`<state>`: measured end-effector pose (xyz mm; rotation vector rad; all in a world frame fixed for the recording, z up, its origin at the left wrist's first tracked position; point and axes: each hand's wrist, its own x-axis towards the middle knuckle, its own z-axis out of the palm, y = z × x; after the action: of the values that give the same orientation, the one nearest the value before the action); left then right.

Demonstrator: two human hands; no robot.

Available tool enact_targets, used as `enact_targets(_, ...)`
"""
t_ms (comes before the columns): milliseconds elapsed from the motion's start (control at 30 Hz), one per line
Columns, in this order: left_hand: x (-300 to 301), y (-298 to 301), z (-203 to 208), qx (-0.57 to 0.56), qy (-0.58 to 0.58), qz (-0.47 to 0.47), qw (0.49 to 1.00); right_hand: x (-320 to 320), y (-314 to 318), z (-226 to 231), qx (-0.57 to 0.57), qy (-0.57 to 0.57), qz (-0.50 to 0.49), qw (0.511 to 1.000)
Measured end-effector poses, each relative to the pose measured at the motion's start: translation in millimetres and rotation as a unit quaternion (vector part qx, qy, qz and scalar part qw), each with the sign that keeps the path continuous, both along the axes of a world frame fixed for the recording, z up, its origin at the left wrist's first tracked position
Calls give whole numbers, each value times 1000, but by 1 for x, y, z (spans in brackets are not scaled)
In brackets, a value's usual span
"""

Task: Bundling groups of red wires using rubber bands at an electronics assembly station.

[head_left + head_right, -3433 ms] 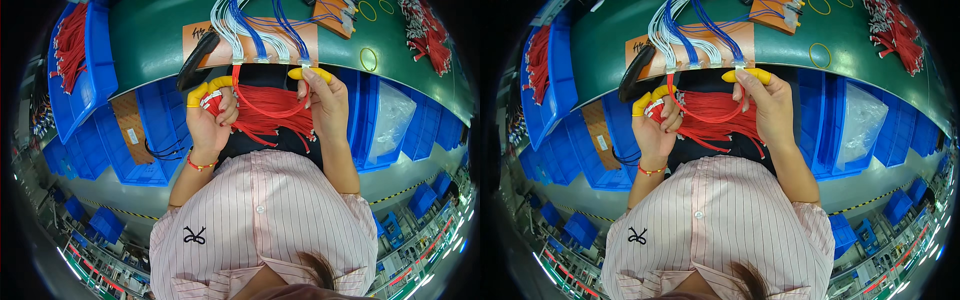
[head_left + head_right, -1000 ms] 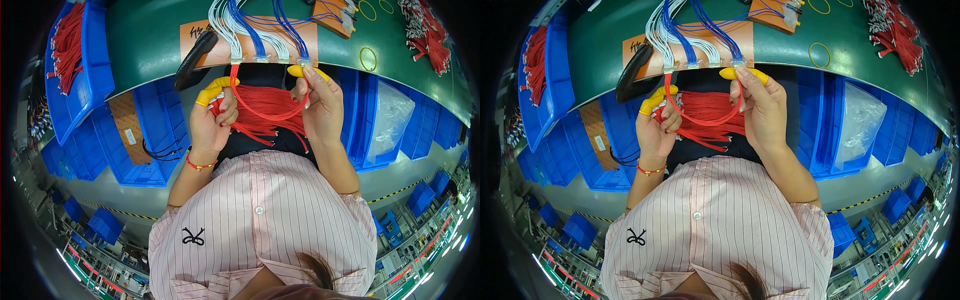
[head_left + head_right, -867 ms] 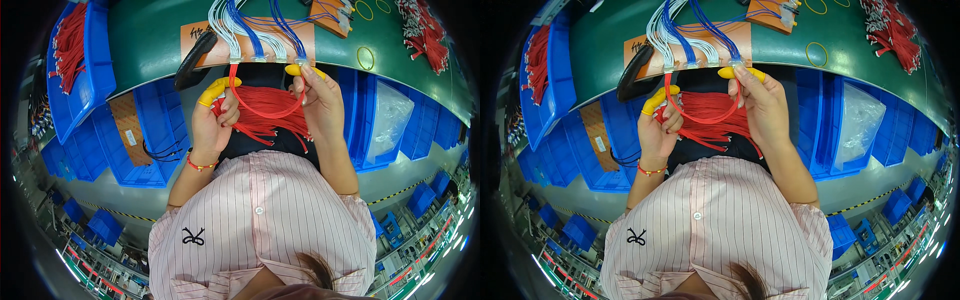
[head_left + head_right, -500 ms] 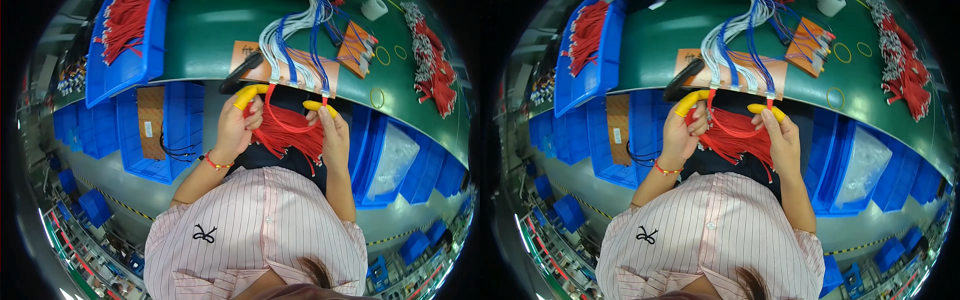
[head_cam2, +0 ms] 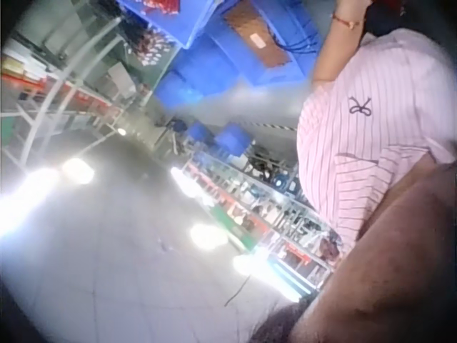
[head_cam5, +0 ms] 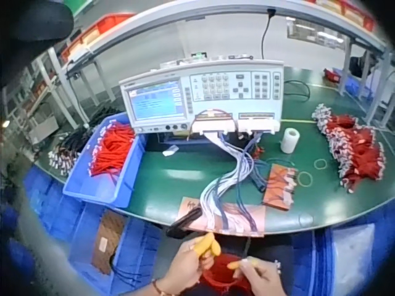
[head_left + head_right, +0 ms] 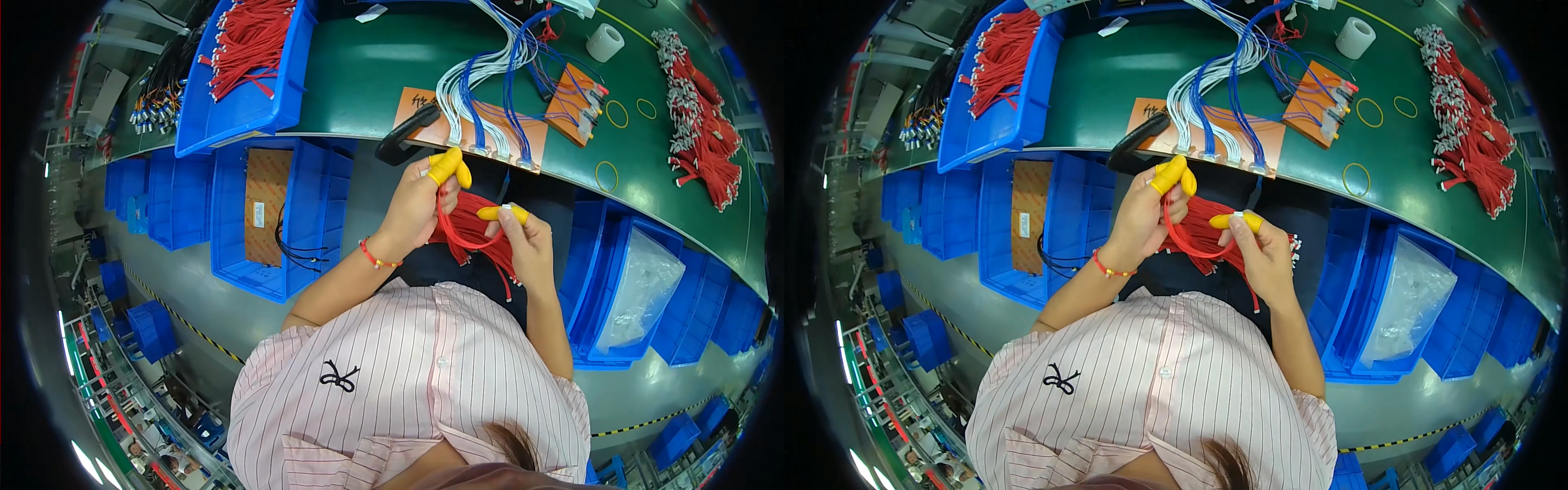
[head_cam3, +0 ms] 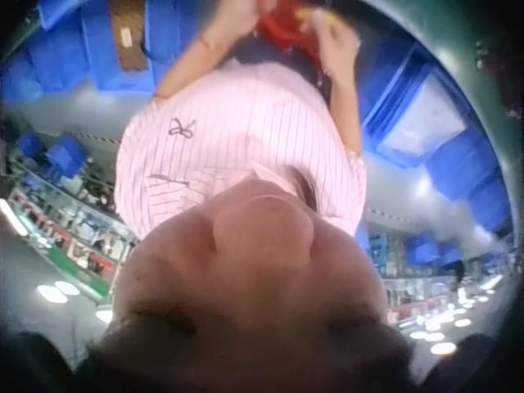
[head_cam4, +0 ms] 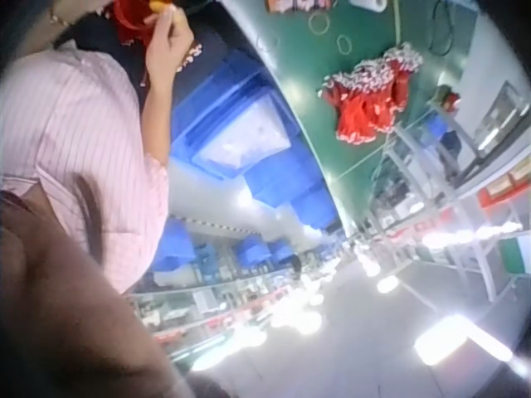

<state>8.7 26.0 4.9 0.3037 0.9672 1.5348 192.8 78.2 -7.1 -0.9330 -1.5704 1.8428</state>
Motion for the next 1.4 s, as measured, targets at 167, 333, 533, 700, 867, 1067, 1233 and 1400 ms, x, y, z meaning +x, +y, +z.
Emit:
enact_targets(167, 13, -18, 17, 3, -60, 10, 998, 28, 6, 13, 243, -322, -5, 915)
enact_targets(333, -1, -19, 32, 98, -98, 36, 990, 29, 3, 10, 281, -103, -53, 953)
enact_targets(533, 1, -26, 34, 113, -175, 17, 978, -12, -35, 0, 273, -148, 218, 925)
enact_targets(700, -34, -46, 49, 152, -193, 43, 968, -6, -41, -36, 355, -148, 253, 888)
enact_targets(867, -66, -65, 61, 187, -256, 47, 947, -8, -35, -26, 301, -171, 231, 909)
enact_targets(1067, -80, -69, 55, 228, -251, 56, 939, -15, -34, -30, 301, -93, 184, 931)
enact_targets(1233, -81, -77, 56, 205, -328, 48, 921, -8, -30, -27, 187, -153, 205, 949)
enact_targets(1400, -125, -114, 125, 389, -128, 79, 909, -5, -38, -31, 300, -183, 200, 915)
